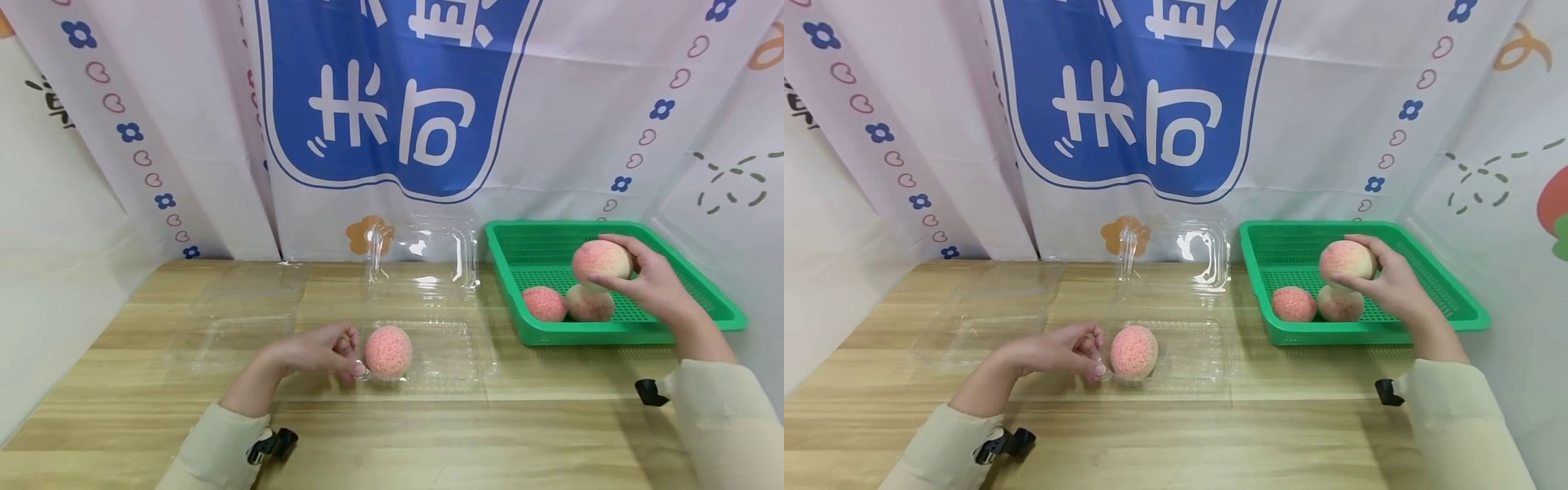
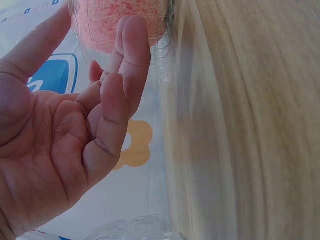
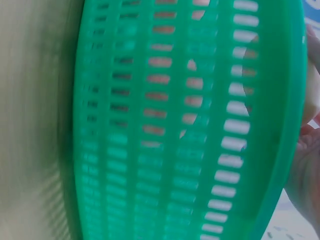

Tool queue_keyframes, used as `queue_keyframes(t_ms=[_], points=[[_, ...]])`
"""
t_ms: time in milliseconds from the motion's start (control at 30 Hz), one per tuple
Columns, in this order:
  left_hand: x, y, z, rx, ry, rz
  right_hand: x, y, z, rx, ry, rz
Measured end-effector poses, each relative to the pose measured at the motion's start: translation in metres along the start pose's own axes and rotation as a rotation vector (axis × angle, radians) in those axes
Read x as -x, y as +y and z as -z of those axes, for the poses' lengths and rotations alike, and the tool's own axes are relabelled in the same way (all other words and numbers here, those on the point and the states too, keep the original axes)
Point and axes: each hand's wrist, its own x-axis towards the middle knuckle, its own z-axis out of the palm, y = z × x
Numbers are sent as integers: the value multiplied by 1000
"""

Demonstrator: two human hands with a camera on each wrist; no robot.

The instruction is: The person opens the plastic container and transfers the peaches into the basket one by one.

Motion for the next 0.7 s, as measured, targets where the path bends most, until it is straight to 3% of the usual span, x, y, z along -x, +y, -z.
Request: queue_keyframes(t_ms=[267,700], points=[[-3,-1,-2,-1,-18,0,-6,23,12,-29,16,-32],[-1,0,-1,9,-3,10,-28,47,16,-9,9,-71]])
